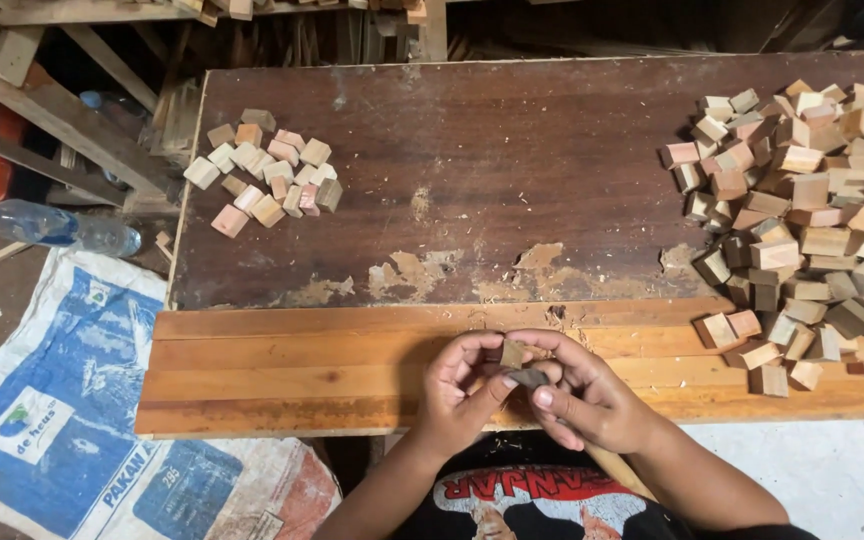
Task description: The person carves small wooden blocks using a chisel, holding the block in one hand and the tool in the other. They repeatedly shape the wood and place the finished pieces into a pile on the left side of the table.
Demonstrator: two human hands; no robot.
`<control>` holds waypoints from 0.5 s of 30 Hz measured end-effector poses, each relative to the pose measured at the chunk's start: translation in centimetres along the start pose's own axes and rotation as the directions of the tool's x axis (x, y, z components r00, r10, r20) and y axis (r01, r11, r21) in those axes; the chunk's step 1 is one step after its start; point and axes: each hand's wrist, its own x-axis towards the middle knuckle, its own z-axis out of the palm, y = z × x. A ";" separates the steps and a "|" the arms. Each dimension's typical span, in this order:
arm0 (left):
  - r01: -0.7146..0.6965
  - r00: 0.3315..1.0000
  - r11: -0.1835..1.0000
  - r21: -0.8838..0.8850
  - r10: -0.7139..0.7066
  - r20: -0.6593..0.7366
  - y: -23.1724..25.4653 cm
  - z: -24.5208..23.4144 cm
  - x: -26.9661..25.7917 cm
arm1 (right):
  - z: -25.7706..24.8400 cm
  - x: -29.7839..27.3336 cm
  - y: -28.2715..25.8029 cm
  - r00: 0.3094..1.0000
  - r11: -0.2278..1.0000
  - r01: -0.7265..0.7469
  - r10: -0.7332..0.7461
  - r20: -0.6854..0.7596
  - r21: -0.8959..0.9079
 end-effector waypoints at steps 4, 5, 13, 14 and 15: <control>-0.031 0.999 0.999 -0.023 0.030 -0.023 0.4 -0.2 -0.2 | -0.4 0.6 0.7 0.994 0.995 0.095 -0.095 0.053 -0.006; -0.020 0.999 1.000 -0.004 0.020 -0.037 0.4 -0.3 -0.3 | -0.5 0.7 0.8 0.994 0.995 0.098 -0.099 0.054 0.031; -0.041 0.999 0.999 -0.013 0.041 -0.018 0.1 -0.6 -0.4 | -2.8 0.6 2.9 0.996 0.995 0.092 -0.092 0.018 0.027; -0.080 0.996 0.995 -0.056 0.081 0.023 0.5 -0.5 -0.3 | -3.1 0.5 3.1 0.996 0.996 0.088 -0.089 0.028 0.034; -0.120 0.990 0.987 -0.103 0.127 0.067 0.9 -0.4 0.1 | -3.4 0.6 3.2 0.995 0.995 0.088 -0.090 0.037 0.035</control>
